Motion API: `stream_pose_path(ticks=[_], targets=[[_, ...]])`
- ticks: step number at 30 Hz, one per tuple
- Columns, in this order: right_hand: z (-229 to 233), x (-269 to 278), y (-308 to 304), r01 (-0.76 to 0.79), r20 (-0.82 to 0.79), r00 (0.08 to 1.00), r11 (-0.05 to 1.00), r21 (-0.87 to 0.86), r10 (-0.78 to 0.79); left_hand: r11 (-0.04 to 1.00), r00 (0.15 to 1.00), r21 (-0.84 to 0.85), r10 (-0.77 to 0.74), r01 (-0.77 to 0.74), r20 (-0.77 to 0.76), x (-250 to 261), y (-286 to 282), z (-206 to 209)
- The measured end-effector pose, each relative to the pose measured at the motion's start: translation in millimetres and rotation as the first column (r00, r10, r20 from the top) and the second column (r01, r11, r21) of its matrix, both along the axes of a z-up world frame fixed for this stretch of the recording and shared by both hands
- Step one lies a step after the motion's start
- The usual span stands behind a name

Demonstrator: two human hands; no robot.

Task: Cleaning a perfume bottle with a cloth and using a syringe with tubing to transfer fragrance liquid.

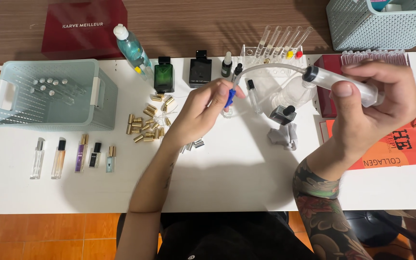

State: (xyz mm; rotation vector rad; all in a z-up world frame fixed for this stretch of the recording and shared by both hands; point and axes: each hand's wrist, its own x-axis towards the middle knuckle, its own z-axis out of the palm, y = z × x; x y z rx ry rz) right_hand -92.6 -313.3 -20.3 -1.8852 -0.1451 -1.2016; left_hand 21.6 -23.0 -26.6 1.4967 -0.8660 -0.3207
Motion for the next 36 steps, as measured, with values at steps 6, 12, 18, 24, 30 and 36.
stream_pose_path(ticks=[6,12,18,24,30,36], targets=[[17,4,18,-0.037,-0.019,0.999,0.999,0.037,0.037,0.998,0.999,-0.062,0.028,-0.029,-0.024,2,-1,-2],[19,3,22,-0.034,-0.037,0.999,0.997,0.074,0.036,0.998,0.994,-0.002,0.058,-0.058,0.096,1,2,5],[10,1,17,-0.028,-0.059,0.998,0.998,0.058,0.031,0.997,0.977,-0.042,0.070,-0.063,0.203,-2,5,14],[47,15,62,-0.039,-0.108,0.993,0.990,0.133,0.054,0.923,0.880,-0.093,0.384,-0.373,0.279,-25,-4,5],[33,14,101,-0.071,-0.135,0.990,0.982,-0.176,0.047,0.976,0.991,-0.174,0.129,-0.134,-0.038,-43,-19,9],[37,9,134,-0.242,-0.252,0.952,0.935,-0.259,0.176,0.856,0.946,-0.502,-0.053,-0.122,-0.320,-47,-30,-22]])
